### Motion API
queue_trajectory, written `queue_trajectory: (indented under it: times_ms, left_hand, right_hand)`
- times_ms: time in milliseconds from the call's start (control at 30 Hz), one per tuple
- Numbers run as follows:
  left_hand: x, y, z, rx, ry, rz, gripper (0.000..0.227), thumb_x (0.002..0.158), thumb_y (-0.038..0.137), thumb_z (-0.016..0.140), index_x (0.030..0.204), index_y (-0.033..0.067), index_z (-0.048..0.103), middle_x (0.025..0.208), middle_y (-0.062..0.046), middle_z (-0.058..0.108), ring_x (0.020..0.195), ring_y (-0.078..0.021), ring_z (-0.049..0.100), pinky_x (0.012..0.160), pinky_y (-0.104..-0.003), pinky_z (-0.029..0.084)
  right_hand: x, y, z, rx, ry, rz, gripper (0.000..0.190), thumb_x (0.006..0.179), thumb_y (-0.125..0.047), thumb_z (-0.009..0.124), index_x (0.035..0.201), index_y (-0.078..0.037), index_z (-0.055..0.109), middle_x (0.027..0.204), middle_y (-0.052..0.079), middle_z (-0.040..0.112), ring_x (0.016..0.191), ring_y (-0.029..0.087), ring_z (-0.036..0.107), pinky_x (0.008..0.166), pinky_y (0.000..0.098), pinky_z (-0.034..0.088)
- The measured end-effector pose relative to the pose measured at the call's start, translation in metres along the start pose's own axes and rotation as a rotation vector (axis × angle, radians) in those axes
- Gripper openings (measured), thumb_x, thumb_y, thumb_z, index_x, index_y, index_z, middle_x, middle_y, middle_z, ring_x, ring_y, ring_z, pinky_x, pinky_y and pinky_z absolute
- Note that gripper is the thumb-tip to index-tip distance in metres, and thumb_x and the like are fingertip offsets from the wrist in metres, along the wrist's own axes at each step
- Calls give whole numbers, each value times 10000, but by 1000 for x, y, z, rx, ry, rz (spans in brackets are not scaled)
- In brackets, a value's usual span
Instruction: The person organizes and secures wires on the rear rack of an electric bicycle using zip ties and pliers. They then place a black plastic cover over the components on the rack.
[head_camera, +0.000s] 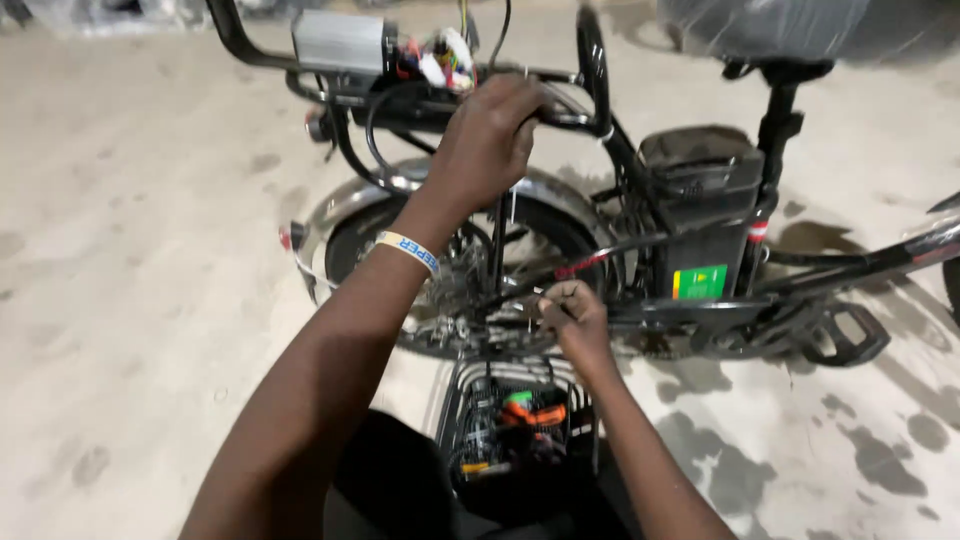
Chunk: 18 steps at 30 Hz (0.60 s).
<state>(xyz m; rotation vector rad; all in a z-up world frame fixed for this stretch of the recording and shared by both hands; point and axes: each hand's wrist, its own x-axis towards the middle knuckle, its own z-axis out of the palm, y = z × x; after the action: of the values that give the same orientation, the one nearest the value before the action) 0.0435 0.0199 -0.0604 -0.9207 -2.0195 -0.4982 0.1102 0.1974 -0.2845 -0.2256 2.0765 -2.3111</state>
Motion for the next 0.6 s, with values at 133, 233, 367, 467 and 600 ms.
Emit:
queue_trajectory:
  times_ms: [133, 233, 367, 467, 600]
  left_hand:
    - [-66, 64, 19, -73, 42, -119, 191, 857, 37, 583, 1028, 79, 658, 992, -147, 634, 994, -395, 610, 834, -488, 534]
    - [-99, 82, 13, -351, -213, -388, 190, 862, 51, 591, 1033, 10, 663, 885, -216, 683, 851, -405, 672, 799, -503, 543]
    - [-127, 64, 22, -262, -869, -482, 269, 790, 214, 642, 982, 27, 661, 877, -226, 703, 856, -488, 657, 746, -597, 526]
    - [-131, 56, 27, -224, -1009, -568, 305, 775, 266, 664, 986, 45, 670, 906, -210, 709, 899, -463, 665, 770, -583, 536]
    - [-124, 49, 29, -110, -1075, -571, 402, 783, 406, 655, 969, 52, 692, 907, -188, 707, 912, -423, 678, 766, -552, 549]
  right_hand:
    - [-19, 85, -34, -168, -102, 158, 98, 935, -84, 566, 994, -9, 547, 879, 148, 593, 721, 218, 618, 646, 368, 544]
    - [-22, 141, -37, -422, -156, 129, 48, 777, -34, 656, 804, -67, 676, 746, 119, 672, 714, 246, 651, 692, 372, 507]
    - [-54, 142, -8, -1021, -438, 338, 236, 828, -201, 616, 1019, -69, 659, 1030, 148, 679, 986, 352, 631, 875, 494, 500]
    - [-66, 155, 12, -1364, -609, 432, 370, 860, -266, 569, 1192, -104, 590, 1273, 112, 599, 1253, 357, 485, 1041, 541, 386]
    - [-61, 180, 24, -1569, -627, 506, 598, 781, -321, 726, 1317, -160, 514, 1399, 55, 487, 1337, 337, 318, 998, 599, 370]
